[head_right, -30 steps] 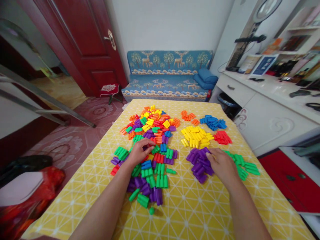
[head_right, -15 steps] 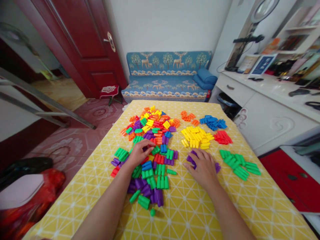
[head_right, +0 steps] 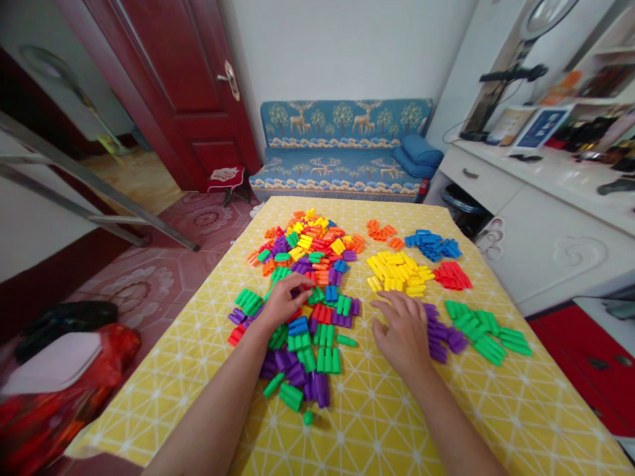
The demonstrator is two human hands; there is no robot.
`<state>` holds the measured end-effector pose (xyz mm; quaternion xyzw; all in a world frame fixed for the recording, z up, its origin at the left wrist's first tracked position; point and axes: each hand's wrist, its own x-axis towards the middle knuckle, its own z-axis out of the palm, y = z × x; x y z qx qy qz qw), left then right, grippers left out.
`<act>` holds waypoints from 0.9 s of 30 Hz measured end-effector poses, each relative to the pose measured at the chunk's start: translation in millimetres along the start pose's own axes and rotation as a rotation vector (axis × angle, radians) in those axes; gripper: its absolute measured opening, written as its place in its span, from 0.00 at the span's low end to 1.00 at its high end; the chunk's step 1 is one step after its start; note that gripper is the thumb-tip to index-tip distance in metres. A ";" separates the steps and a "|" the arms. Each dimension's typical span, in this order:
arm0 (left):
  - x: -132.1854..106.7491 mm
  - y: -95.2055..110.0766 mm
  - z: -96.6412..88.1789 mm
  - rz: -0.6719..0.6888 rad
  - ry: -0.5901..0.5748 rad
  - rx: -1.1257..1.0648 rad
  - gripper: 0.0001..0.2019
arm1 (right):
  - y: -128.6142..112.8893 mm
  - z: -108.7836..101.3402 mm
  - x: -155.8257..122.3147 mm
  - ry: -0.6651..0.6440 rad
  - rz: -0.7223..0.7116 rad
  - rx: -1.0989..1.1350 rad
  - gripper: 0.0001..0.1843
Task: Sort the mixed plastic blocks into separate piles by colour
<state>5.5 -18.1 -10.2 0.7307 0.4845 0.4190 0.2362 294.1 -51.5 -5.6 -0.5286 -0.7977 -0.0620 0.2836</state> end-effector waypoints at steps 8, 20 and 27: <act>-4.2 8.3 -4.6 0.016 -0.087 0.200 0.22 | -44.2 40.9 35.1 -0.238 -0.079 0.306 0.26; 0.5 -1.8 0.4 0.014 0.027 0.066 0.12 | -65.1 71.0 42.2 -0.074 0.040 0.461 0.25; -2.1 1.8 -0.6 -0.055 0.060 -0.085 0.08 | -83.9 68.9 41.9 -0.032 -0.015 0.566 0.23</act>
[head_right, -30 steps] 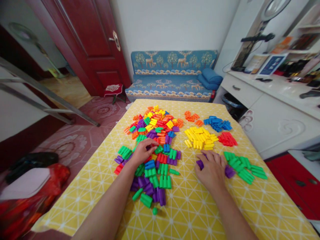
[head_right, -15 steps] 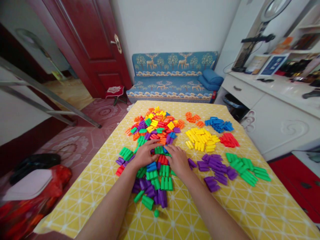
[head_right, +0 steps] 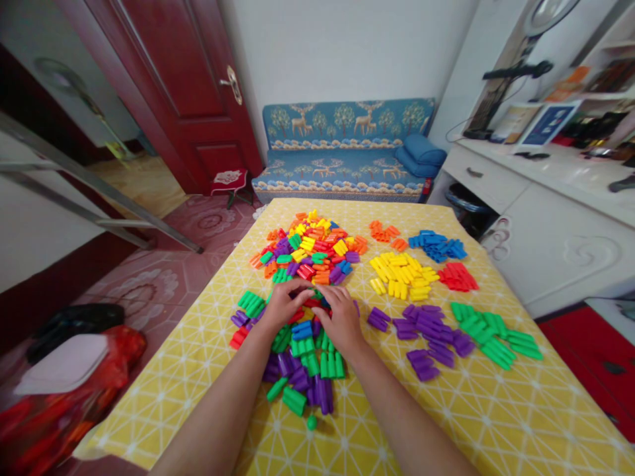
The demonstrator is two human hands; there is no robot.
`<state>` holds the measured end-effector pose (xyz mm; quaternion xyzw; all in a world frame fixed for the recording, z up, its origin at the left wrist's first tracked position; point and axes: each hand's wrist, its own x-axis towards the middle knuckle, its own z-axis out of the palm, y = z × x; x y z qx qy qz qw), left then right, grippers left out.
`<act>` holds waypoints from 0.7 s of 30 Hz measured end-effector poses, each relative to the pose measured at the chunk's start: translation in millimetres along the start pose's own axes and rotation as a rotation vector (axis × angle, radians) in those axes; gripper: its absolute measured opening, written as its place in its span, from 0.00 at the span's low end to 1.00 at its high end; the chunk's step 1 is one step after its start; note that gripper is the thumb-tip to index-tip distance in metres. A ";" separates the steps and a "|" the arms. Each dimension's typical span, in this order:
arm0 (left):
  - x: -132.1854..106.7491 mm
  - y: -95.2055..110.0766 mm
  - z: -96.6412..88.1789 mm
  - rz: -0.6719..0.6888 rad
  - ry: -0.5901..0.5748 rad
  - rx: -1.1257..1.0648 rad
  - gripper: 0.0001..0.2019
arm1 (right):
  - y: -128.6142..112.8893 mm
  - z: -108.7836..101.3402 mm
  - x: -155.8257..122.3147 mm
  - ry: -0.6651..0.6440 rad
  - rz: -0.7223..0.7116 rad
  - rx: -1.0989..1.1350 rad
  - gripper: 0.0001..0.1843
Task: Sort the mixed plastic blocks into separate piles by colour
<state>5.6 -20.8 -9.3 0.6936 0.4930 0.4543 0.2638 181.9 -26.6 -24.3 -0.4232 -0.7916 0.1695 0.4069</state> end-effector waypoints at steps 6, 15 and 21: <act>-2.2 0.2 -0.1 -0.034 -0.037 -0.076 0.10 | -10.1 1.1 0.9 0.070 0.026 0.010 0.12; -1.8 -0.8 -1.1 -0.043 -0.080 0.010 0.12 | -1.6 -36.1 -2.2 0.255 0.170 0.116 0.11; -0.1 -3.0 -0.6 -0.055 -0.081 0.066 0.11 | 68.6 -141.9 -26.9 0.645 0.403 -0.163 0.14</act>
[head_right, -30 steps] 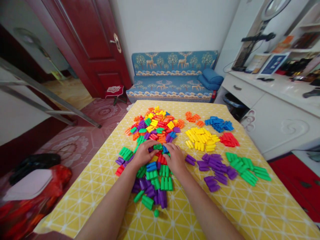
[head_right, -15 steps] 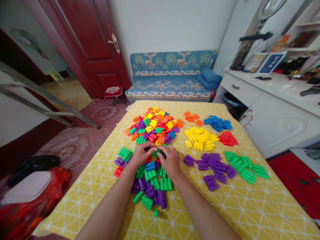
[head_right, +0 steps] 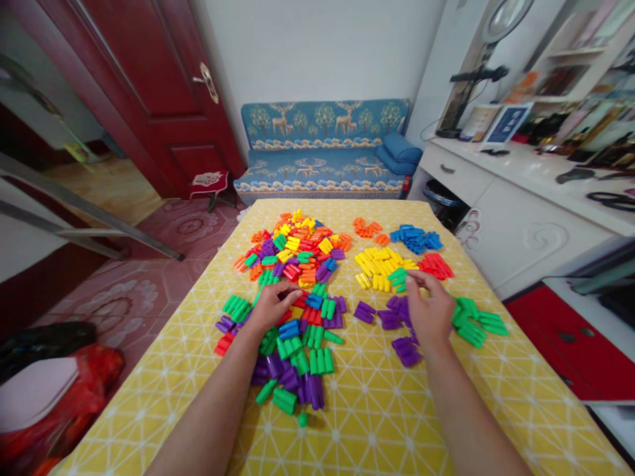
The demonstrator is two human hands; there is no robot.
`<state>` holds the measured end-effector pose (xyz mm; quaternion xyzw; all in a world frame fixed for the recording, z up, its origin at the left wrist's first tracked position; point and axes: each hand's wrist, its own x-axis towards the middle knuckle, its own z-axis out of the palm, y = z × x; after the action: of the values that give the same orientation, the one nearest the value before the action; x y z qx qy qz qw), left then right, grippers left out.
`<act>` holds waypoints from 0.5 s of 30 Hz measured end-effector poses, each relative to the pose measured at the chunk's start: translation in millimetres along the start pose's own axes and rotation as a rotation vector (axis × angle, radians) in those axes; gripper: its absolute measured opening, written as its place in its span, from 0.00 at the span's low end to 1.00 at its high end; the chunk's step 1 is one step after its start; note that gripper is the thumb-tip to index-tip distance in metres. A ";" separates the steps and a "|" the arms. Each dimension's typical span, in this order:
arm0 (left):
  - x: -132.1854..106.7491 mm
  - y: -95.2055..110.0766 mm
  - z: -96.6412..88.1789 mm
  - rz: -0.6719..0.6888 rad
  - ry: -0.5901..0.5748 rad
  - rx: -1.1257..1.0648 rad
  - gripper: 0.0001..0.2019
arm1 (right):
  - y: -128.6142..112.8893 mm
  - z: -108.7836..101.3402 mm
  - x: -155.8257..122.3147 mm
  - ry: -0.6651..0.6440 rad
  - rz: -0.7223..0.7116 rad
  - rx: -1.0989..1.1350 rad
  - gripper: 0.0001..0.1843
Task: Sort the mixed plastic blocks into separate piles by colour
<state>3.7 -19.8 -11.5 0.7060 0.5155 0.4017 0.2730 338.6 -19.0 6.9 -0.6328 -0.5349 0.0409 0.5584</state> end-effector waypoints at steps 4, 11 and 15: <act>1.6 0.6 0.0 0.002 0.001 0.019 0.10 | 70.9 -51.0 37.3 0.084 0.166 -0.316 0.14; 1.1 -0.9 1.0 -0.004 0.001 0.018 0.11 | 114.8 -68.0 48.1 -0.076 0.130 -0.626 0.14; 0.7 -1.2 1.4 0.000 0.011 0.019 0.11 | 105.1 -57.5 38.1 -0.132 -0.203 -0.576 0.16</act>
<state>4.5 -18.7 -13.0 0.7062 0.5210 0.4007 0.2632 458.4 -9.0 -29.8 -0.7044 -0.6200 -0.1271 0.3213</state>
